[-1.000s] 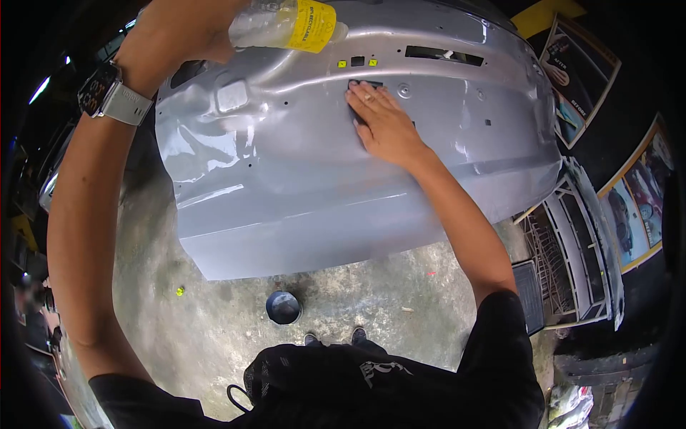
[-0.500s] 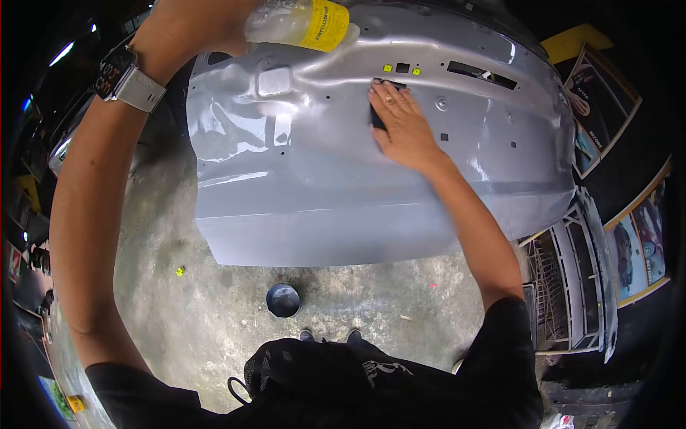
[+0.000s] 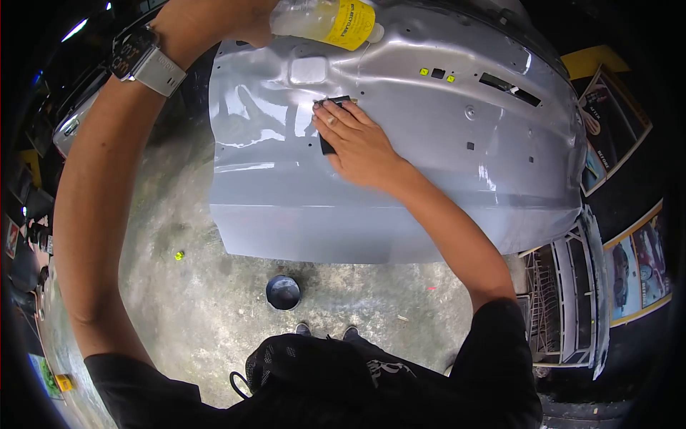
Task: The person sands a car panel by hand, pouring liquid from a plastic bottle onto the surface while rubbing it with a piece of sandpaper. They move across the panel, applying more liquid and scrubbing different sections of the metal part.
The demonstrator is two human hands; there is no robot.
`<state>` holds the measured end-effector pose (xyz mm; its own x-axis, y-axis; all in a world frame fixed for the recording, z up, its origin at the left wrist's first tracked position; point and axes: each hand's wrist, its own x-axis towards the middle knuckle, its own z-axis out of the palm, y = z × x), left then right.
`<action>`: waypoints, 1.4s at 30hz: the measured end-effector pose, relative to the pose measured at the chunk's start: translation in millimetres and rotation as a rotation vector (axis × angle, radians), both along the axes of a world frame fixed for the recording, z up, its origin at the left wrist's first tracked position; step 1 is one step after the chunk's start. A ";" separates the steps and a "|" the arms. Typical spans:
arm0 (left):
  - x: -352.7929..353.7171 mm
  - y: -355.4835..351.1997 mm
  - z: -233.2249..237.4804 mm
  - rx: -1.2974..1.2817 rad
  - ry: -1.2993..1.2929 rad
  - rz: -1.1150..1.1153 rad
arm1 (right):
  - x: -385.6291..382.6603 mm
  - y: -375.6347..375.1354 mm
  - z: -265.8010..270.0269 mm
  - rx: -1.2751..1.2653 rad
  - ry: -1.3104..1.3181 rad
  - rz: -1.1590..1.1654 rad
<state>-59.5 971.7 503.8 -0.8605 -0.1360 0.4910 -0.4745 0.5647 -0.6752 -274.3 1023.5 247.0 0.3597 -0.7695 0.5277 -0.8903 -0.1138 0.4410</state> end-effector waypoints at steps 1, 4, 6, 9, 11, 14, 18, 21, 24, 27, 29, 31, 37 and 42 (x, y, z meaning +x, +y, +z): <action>1.2 -2.2 -1.4 -0.015 -0.006 0.007 | 8.4 -5.7 1.6 -0.019 -0.001 -0.021; 6.7 -0.9 -4.6 -0.024 -0.005 0.023 | 5.1 7.6 -10.5 0.053 0.015 0.028; 11.7 -0.9 -3.1 -0.024 0.010 0.039 | 3.0 27.8 -13.3 0.089 0.001 0.066; 13.2 0.2 -2.1 0.010 -0.018 0.081 | -0.4 17.1 10.1 0.047 0.017 -0.011; 15.0 0.6 -4.7 0.021 -0.037 0.072 | 5.3 2.0 18.0 -0.044 0.017 -0.126; 19.4 4.0 -3.3 0.079 -0.040 0.056 | 18.2 7.0 -11.2 0.021 0.003 -0.098; 22.5 -9.5 -4.5 0.021 -0.018 0.005 | 14.1 19.3 11.1 0.153 0.039 -0.048; 19.5 -22.6 -3.8 0.007 -0.022 0.048 | 11.4 2.8 11.2 -0.074 0.032 -0.161; 23.0 -9.6 1.7 0.134 -0.030 0.041 | 32.7 23.8 -16.5 0.096 0.024 -0.089; 26.7 -14.4 -3.7 0.107 -0.035 0.140 | 19.7 20.2 1.2 0.082 0.045 -0.090; 36.3 -14.6 -10.8 0.008 0.006 0.033 | 13.6 5.7 14.5 0.018 0.047 -0.134; 45.5 -21.1 -12.7 -0.012 0.017 -0.016 | 27.2 -3.9 -2.8 0.042 0.025 -0.088; 36.6 -43.3 -13.2 0.070 -0.051 0.021 | 67.5 -66.4 10.3 0.021 -0.034 -0.044; 59.6 -47.1 -18.1 0.049 -0.020 0.003 | 62.3 -34.6 -6.9 0.134 -0.049 0.010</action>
